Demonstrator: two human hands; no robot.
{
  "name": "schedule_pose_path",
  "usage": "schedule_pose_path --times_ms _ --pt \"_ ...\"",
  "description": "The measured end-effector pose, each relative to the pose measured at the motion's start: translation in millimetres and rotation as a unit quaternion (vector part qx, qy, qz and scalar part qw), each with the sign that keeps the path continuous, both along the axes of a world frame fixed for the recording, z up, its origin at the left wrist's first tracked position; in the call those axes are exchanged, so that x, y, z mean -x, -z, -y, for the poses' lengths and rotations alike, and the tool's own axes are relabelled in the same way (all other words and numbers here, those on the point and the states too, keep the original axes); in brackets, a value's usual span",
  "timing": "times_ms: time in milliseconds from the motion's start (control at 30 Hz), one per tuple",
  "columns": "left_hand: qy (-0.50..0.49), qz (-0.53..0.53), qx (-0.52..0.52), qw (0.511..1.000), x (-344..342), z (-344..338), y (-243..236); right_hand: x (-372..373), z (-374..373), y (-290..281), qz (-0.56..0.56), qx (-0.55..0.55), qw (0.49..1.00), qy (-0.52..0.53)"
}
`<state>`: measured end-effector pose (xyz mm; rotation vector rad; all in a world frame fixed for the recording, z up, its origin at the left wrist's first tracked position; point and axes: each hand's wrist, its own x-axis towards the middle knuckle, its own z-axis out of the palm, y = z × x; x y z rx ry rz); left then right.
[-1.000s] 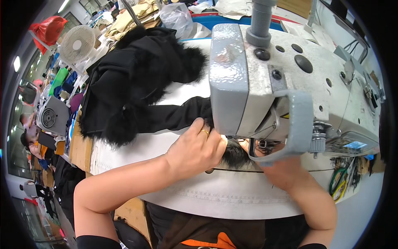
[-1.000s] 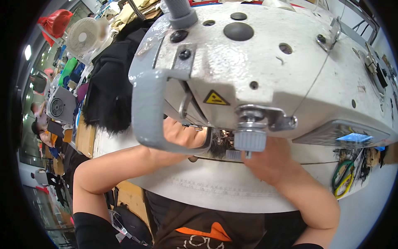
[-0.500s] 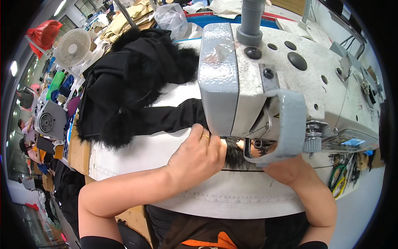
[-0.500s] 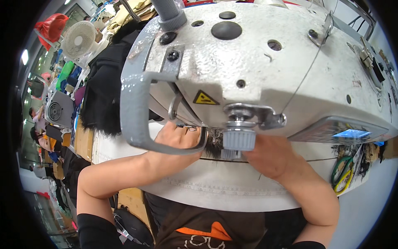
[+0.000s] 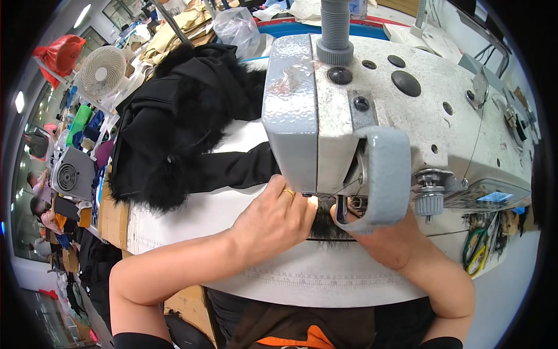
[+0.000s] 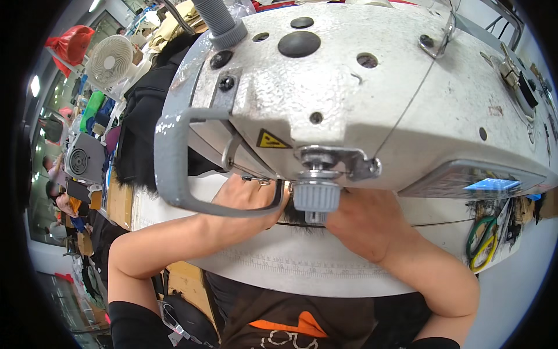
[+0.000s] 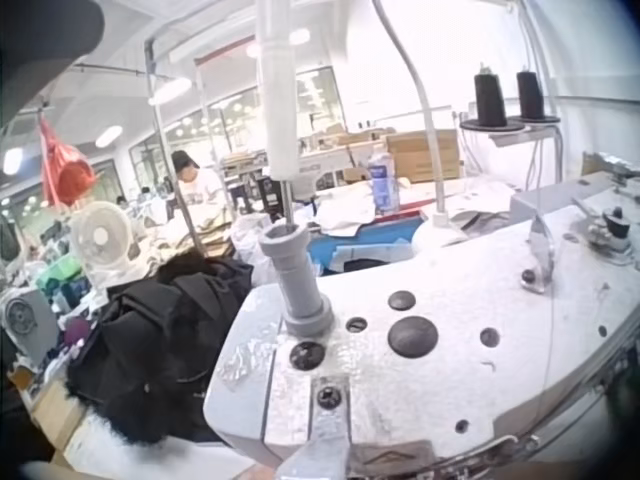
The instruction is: The person is sewing black fur trim onto fabric pieces using an industrial sewing machine.
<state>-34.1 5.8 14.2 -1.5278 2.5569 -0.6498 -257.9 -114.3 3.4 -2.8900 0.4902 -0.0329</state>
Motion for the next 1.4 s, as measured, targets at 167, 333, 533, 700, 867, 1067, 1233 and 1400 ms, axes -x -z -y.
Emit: schedule_pose_path --times_ms 167,333,533,700,867,1067,1233,1400 --pt "0.021 -0.029 0.024 0.999 -6.9 1.4 4.8 -1.4 2.6 1.4 0.199 0.013 0.980 -0.014" --pt "0.008 -0.027 0.024 0.999 -3.1 1.4 7.4 2.7 5.0 6.8 0.077 0.050 0.996 -0.005" --pt "-0.009 -0.036 0.042 0.998 -3.5 2.1 6.0 3.1 8.0 16.6 0.074 -0.019 0.995 0.071" --pt "-0.001 -0.082 0.025 0.996 -7.4 3.6 25.2 4.0 7.9 11.3 0.061 -0.120 0.980 0.144" --pt "-0.011 -0.097 0.027 0.995 -5.9 6.3 14.6 14.4 10.6 14.7 0.060 -0.219 0.964 0.139" --pt "-0.009 -0.108 0.037 0.993 -14.7 2.6 16.1 -0.5 1.0 -5.9 0.038 0.084 0.995 -0.022" --pt "-0.034 -0.080 0.016 0.996 -11.4 1.5 9.9 6.8 3.1 3.8 -0.052 0.122 0.991 -0.018" --pt "-0.037 -0.072 0.012 0.997 -10.3 4.0 10.7 10.0 7.1 9.4 -0.055 0.102 0.993 -0.004"
